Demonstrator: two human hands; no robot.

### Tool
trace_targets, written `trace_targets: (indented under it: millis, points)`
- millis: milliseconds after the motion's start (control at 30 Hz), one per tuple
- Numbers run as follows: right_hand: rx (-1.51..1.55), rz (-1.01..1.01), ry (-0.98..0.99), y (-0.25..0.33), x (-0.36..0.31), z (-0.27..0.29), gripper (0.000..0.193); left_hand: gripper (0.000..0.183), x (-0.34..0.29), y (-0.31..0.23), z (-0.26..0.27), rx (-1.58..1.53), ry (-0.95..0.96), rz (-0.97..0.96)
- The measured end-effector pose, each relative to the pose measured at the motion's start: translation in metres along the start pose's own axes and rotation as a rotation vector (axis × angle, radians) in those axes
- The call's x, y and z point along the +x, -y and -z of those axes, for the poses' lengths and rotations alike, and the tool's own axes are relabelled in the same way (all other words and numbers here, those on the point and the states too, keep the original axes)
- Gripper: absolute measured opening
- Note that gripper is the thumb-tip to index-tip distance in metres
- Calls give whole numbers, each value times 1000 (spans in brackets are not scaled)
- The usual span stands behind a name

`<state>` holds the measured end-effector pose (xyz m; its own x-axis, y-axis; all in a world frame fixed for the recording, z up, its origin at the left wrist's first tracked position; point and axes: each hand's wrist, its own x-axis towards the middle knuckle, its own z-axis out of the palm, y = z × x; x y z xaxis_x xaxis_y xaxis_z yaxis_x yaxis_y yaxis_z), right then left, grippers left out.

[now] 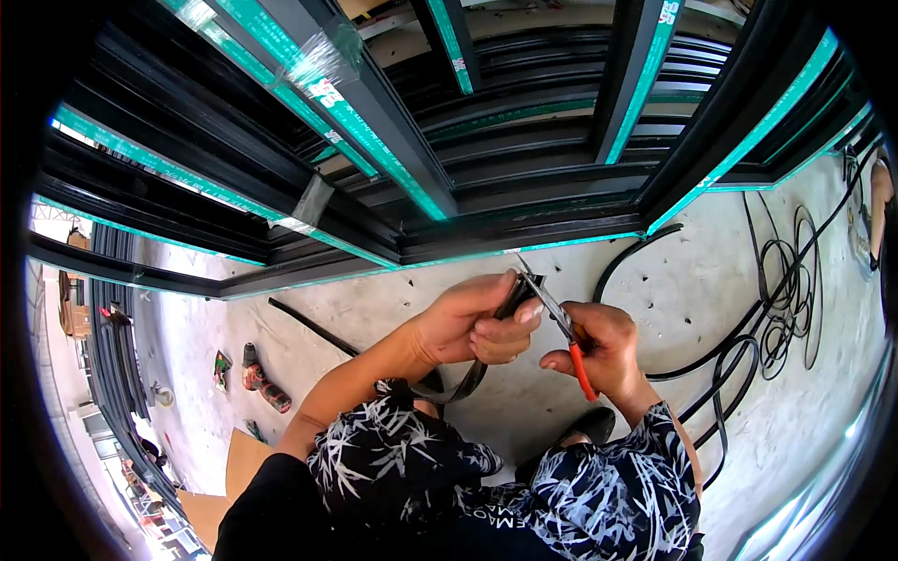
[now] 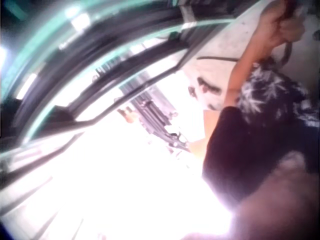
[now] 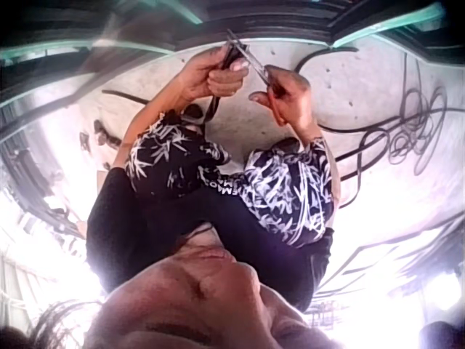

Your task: The person installs a rubber seal into the channel of metal window frames, using shears to cut the rubber strip and pressing it into place by hand.

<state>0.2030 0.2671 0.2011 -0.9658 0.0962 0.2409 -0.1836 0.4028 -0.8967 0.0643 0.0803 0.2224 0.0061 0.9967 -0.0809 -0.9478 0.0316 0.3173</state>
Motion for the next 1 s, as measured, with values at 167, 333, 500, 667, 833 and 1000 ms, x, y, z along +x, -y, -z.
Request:
trace_targets:
  millis: [167,333,500,667,833,1000]
  points:
    - [27,-303,-244,-37,-25,-20,47,46,3,-1,0,-3,26,3]
    - [-740,-547,-105,-100,-60,-3,32,27,3,-7,-8,254,-52,-163]
    - [-696,-671,335,-61,-52,22,43,27,14,-40,-41,479,-168,-148]
    - [284,-236,305,37,35,48,68,24,69,-84,-102,345,51,-135]
    - [701,-106,293,79,85,67,30,33,139,-121,-167,341,274,-196]
    - [462,-125,-304,118,123,151,18,34,185,-137,-248,850,-127,-693]
